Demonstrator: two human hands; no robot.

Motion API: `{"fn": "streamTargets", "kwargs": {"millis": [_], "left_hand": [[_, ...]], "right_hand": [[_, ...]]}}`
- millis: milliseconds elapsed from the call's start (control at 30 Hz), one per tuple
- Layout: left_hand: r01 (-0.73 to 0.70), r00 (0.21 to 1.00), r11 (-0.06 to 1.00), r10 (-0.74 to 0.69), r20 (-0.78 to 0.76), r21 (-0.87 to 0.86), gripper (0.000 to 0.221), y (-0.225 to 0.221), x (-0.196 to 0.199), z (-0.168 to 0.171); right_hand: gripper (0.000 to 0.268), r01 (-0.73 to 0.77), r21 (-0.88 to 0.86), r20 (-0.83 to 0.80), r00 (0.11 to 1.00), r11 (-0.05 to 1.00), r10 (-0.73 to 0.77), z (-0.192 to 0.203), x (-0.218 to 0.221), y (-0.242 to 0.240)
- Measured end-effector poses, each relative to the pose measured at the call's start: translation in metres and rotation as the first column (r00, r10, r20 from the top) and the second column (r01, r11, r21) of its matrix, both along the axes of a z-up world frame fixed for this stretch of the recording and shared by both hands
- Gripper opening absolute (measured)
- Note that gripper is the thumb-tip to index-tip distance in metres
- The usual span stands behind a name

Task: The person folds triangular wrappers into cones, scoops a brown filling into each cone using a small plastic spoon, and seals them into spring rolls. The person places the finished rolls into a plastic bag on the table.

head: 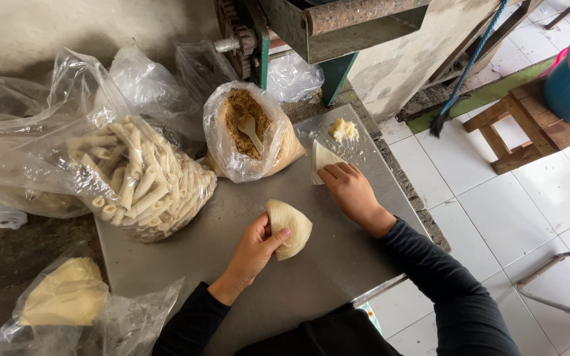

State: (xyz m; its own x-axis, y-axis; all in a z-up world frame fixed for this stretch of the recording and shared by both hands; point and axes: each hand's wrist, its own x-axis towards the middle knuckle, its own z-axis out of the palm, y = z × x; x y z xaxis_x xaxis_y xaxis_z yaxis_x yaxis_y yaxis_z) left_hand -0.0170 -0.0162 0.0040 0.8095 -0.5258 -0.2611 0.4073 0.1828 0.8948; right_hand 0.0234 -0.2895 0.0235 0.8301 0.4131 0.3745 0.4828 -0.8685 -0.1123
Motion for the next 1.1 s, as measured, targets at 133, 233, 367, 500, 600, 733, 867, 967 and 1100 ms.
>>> {"fn": "streamTargets", "kwargs": {"millis": [133,233,367,500,600,733,867,967,1100], "left_hand": [[0.002,1.000,1.000,-0.002,0.005,0.010,0.035,0.000,0.000,0.003],[-0.005,1.000,0.998,0.004,-0.018,-0.060,0.036,-0.001,0.002,0.009],[0.046,0.988,0.982,-0.072,-0.139,-0.182,0.040,0.007,0.004,0.019],[0.129,0.990,0.973,-0.138,-0.033,-0.192,0.055,0.008,0.006,0.026],[0.167,0.986,0.973,-0.166,0.024,-0.160,0.059,0.008,0.005,0.026],[0.131,0.991,0.973,-0.130,0.015,-0.191,0.049,0.007,0.004,0.021],[0.117,0.992,0.980,-0.109,0.057,-0.158,0.046,0.007,0.003,0.017],[0.095,0.995,0.982,-0.092,0.022,-0.166,0.044,0.008,0.003,0.014],[0.047,0.999,0.984,-0.050,-0.011,-0.174,0.044,0.004,0.004,0.011]], "right_hand": [[0.033,0.002,0.022,0.001,1.000,1.000,-0.002,0.005,-0.003,0.003],[0.026,0.012,0.066,-0.016,1.000,0.998,-0.011,0.017,-0.004,0.009],[0.037,-0.006,0.302,-0.128,0.991,0.953,0.047,0.042,-0.016,0.022],[0.031,-0.172,0.553,-0.259,0.895,0.815,0.364,0.066,-0.035,0.038],[0.028,-0.192,0.582,-0.362,0.809,0.790,0.464,0.071,-0.043,0.048],[0.018,-0.181,0.579,-0.382,0.801,0.795,0.461,0.070,-0.046,0.059],[0.011,-0.123,0.599,-0.394,0.816,0.792,0.424,0.067,-0.046,0.064],[0.017,-0.104,0.601,-0.436,0.788,0.792,0.435,0.067,-0.046,0.063],[0.020,-0.177,0.613,-0.361,0.804,0.770,0.472,0.064,-0.047,0.063]]}}
